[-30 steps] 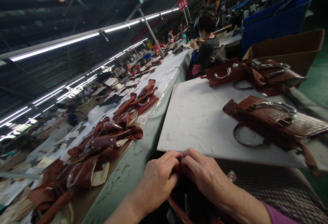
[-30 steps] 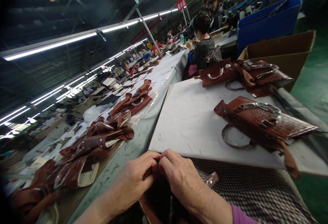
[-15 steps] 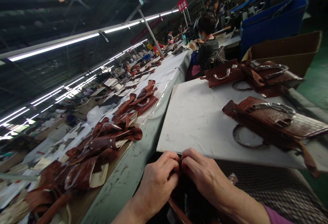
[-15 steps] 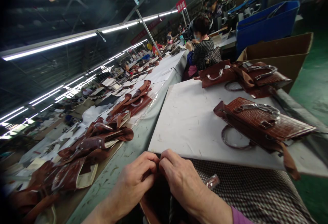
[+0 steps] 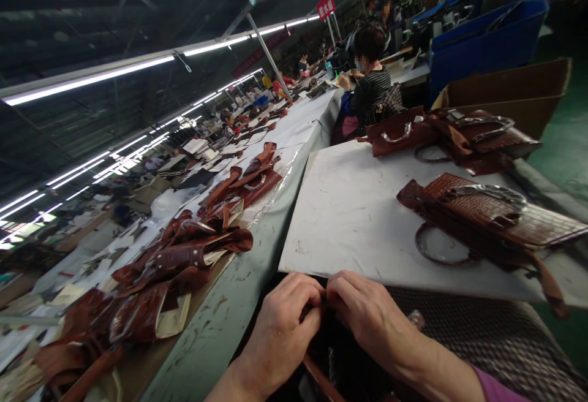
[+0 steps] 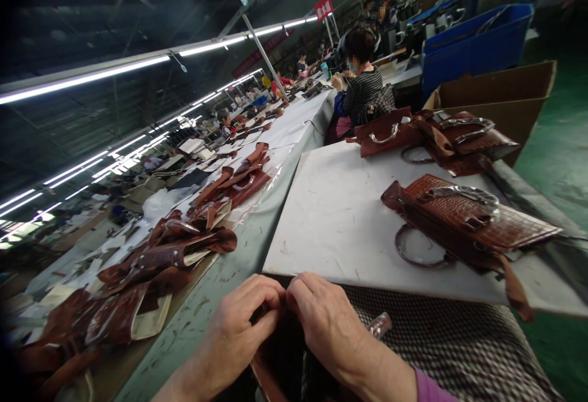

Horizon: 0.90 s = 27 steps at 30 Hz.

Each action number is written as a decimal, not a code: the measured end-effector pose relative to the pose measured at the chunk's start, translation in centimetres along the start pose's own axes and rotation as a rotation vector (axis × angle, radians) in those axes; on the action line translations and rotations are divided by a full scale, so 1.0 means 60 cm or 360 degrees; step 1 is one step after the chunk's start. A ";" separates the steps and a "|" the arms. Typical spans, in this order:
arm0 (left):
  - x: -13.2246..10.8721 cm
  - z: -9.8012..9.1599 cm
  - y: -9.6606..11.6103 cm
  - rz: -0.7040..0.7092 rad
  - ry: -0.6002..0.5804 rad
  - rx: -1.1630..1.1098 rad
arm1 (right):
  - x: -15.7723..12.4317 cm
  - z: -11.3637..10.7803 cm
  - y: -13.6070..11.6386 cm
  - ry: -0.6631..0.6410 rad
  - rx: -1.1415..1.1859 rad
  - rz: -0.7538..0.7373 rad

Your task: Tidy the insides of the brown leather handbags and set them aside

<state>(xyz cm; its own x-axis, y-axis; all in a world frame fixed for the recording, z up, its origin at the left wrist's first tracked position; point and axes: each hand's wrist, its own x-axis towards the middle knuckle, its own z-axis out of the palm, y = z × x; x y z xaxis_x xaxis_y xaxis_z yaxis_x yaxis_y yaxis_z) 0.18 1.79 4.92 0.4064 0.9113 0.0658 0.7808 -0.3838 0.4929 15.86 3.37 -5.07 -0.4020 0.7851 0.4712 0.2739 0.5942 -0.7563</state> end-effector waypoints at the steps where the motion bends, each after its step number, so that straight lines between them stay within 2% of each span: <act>1: 0.000 0.000 0.000 -0.0005 0.0001 -0.0003 | 0.000 0.000 0.000 0.0007 0.0017 0.0010; 13: 0.001 -0.006 0.001 -0.0091 0.0036 -0.0057 | 0.004 -0.009 -0.011 -0.0022 0.0186 0.0124; 16: 0.001 -0.008 0.003 -0.0166 0.0021 -0.0070 | 0.003 -0.009 -0.011 -0.0028 0.0205 0.0152; 21: 0.001 -0.004 0.003 -0.0428 0.0075 -0.0288 | 0.002 -0.009 -0.008 -0.0008 0.0220 0.0174; 27: 0.001 -0.002 0.001 -0.0473 0.0075 -0.0347 | 0.001 -0.008 -0.006 0.0009 0.0227 0.0187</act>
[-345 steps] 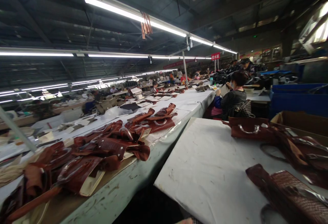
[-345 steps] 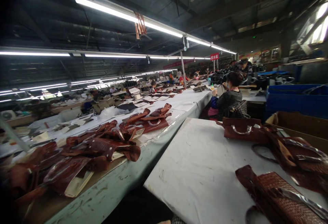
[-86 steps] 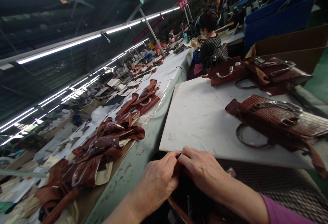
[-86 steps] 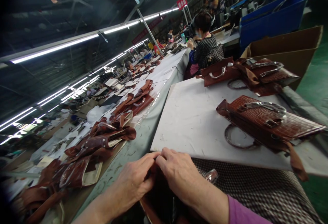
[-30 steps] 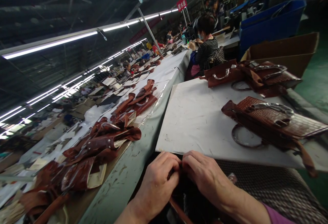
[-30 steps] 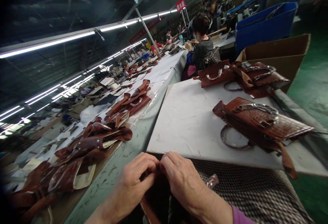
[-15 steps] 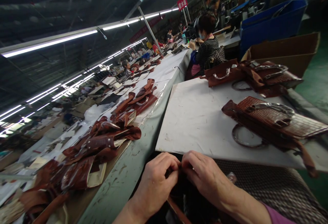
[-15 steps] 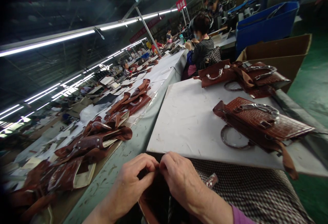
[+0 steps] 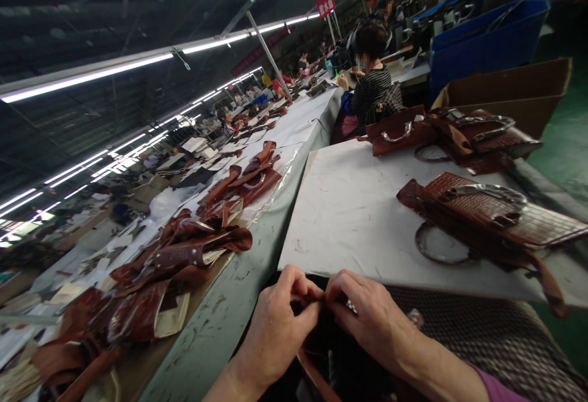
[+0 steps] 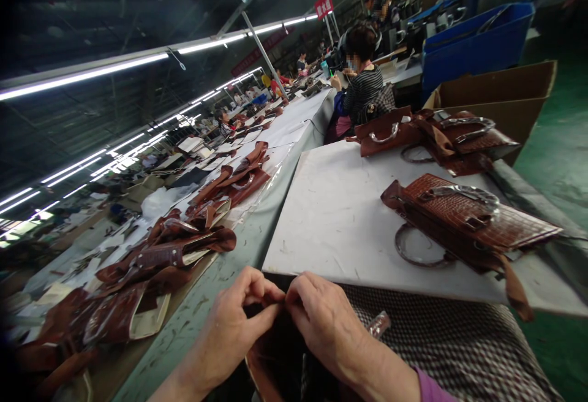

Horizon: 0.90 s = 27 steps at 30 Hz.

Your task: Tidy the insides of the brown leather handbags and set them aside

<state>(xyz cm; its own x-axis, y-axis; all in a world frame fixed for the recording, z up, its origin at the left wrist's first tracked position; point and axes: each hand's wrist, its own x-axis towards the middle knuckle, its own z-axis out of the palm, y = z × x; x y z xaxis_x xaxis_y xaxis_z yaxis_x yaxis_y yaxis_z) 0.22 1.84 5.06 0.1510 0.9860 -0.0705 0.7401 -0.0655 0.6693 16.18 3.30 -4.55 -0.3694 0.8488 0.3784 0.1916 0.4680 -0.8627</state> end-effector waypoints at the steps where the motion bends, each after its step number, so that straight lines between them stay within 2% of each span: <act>1: 0.000 0.000 0.000 -0.0006 0.0004 -0.0005 | 0.000 0.000 0.000 0.0005 0.0001 -0.0001; 10: 0.006 0.006 -0.001 -0.0057 0.0031 -0.0098 | 0.000 0.005 0.003 0.0048 0.0025 0.0067; 16: 0.005 0.007 -0.002 -0.0109 0.0042 -0.0184 | 0.002 0.008 0.000 0.0127 0.0255 0.0361; 20: 0.010 0.007 -0.006 -0.0122 0.0049 -0.0238 | 0.006 0.001 -0.005 -0.0007 0.0187 0.0344; 24: 0.019 0.007 -0.011 -0.0172 0.0009 -0.0346 | 0.010 -0.007 -0.009 -0.0284 -0.0133 0.0163; 27: 0.021 0.004 -0.008 -0.0211 -0.0058 -0.0398 | 0.014 -0.011 -0.009 -0.0370 -0.0260 0.0175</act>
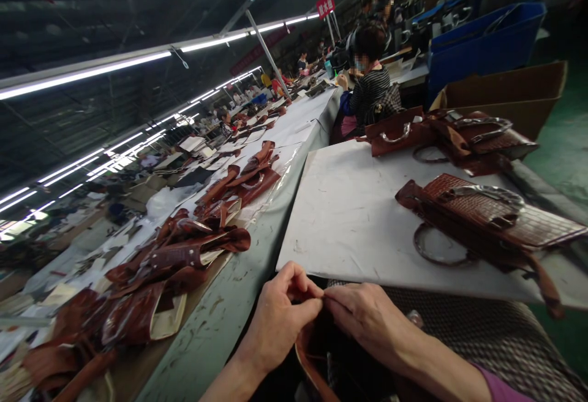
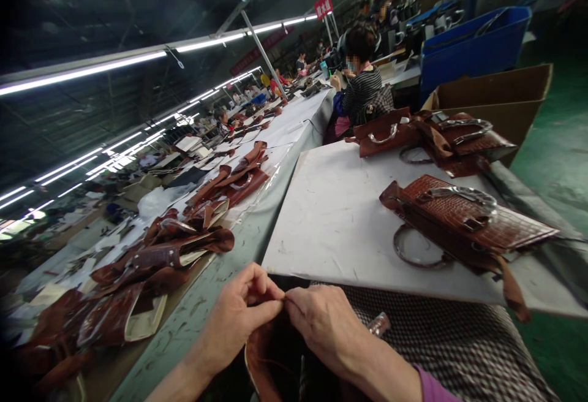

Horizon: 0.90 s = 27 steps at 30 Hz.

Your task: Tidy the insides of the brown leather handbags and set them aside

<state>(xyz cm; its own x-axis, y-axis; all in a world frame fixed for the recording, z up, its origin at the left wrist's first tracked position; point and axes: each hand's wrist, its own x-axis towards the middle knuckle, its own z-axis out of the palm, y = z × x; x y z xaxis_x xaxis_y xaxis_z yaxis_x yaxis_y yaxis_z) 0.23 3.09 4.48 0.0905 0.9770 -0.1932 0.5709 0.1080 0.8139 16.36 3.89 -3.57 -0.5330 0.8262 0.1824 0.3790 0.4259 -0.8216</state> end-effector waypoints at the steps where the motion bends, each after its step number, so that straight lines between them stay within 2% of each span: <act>1: -0.001 -0.001 0.003 -0.0004 -0.0020 0.0023 | 0.001 -0.001 0.001 -0.0003 -0.0002 -0.0002; 5: -0.010 -0.008 0.019 0.0023 -0.0066 0.0265 | 0.002 -0.004 0.003 0.0012 0.0049 -0.0021; 10: -0.017 -0.010 0.026 -0.0079 -0.0196 0.0511 | 0.004 -0.011 0.000 -0.0050 0.0130 0.0034; 13: -0.017 -0.009 0.025 -0.0026 -0.0140 0.0630 | 0.005 -0.020 0.000 -0.0116 0.0181 0.0091; 18: -0.016 -0.011 0.025 -0.0012 -0.0109 0.0668 | -0.008 -0.039 0.006 -0.0210 0.0508 0.0254; 22: -0.016 -0.014 0.024 -0.0036 -0.0129 0.0669 | -0.017 -0.047 0.001 -0.0216 0.0382 0.0396; 27: -0.012 -0.016 0.033 0.0031 -0.0133 0.0702 | -0.014 -0.047 -0.006 -0.0237 0.0291 0.0328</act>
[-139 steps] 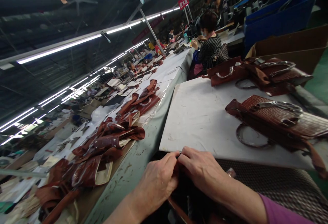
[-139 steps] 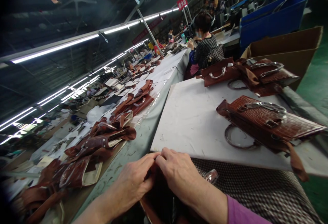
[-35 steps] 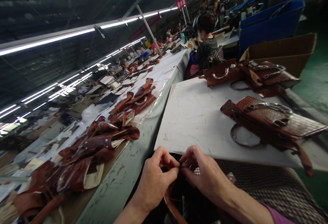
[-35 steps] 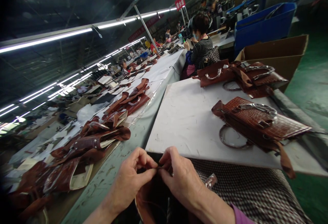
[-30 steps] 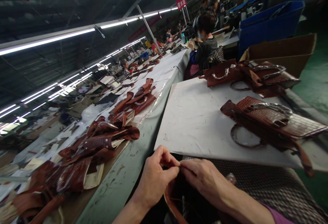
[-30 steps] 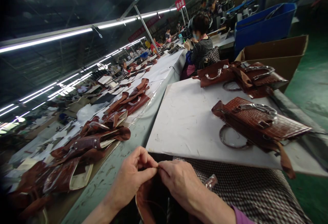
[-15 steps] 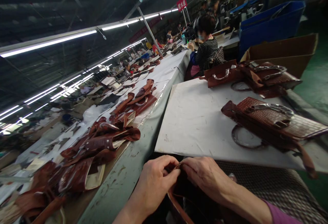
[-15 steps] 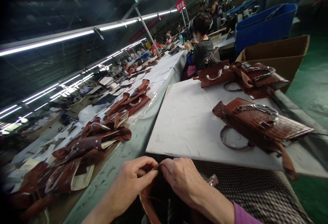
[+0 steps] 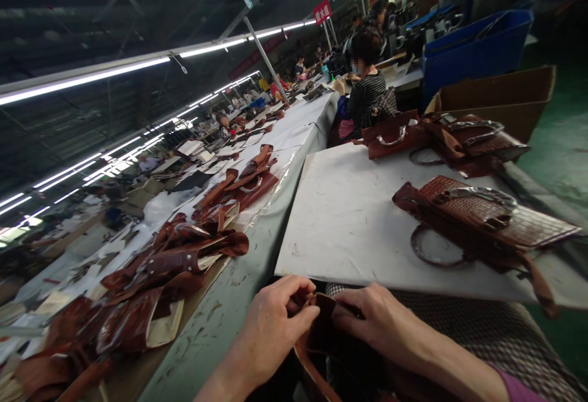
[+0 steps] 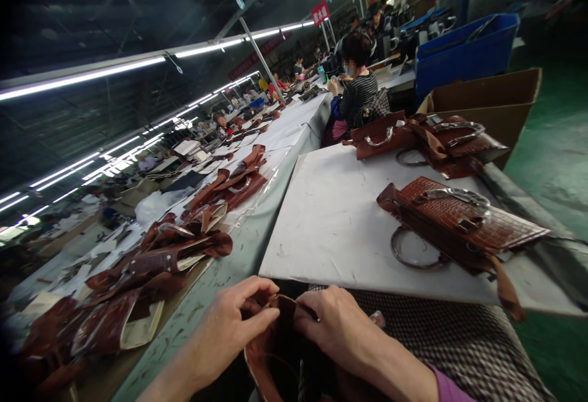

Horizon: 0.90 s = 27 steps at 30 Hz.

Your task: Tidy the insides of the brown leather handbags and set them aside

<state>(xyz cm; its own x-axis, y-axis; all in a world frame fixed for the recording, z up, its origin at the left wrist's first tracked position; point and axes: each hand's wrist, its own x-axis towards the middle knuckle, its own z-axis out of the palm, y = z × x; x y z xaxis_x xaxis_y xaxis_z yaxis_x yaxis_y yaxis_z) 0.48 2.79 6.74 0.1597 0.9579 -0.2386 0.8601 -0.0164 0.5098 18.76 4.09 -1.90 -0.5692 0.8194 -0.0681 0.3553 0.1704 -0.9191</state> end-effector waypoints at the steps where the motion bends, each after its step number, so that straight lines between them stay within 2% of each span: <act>1: 0.001 -0.001 0.003 0.0015 0.0014 -0.0005 | 0.000 0.000 0.000 0.0001 -0.0009 0.0002; 6: 0.006 -0.002 0.013 0.0072 0.0039 0.0152 | -0.002 0.003 0.000 0.0031 -0.0027 0.0037; 10: 0.012 0.003 0.008 0.0282 -0.0002 0.0506 | -0.002 0.005 0.003 0.0051 -0.0048 0.0046; 14: 0.018 0.001 0.006 0.0462 -0.0115 0.0865 | 0.002 0.006 0.009 0.0068 -0.0118 0.0019; 20: 0.023 -0.005 0.025 0.0641 -0.0265 0.1432 | 0.009 0.012 0.008 0.0053 -0.0144 -0.0012; 24: 0.030 -0.006 0.030 0.0774 -0.0337 0.1584 | 0.012 0.019 0.010 0.0066 -0.0163 -0.0011; 27: 0.036 -0.008 0.026 0.0777 -0.0353 0.1519 | 0.013 0.019 0.015 0.0090 -0.0150 -0.0051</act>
<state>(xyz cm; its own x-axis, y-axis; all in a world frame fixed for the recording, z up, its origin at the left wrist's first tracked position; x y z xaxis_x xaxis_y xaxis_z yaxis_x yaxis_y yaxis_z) 1.91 4.95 7.41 0.5870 0.7165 -0.3770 0.6864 -0.6873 -0.2377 17.79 4.23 -3.25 -0.5397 0.8417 -0.0151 0.4076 0.2455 -0.8796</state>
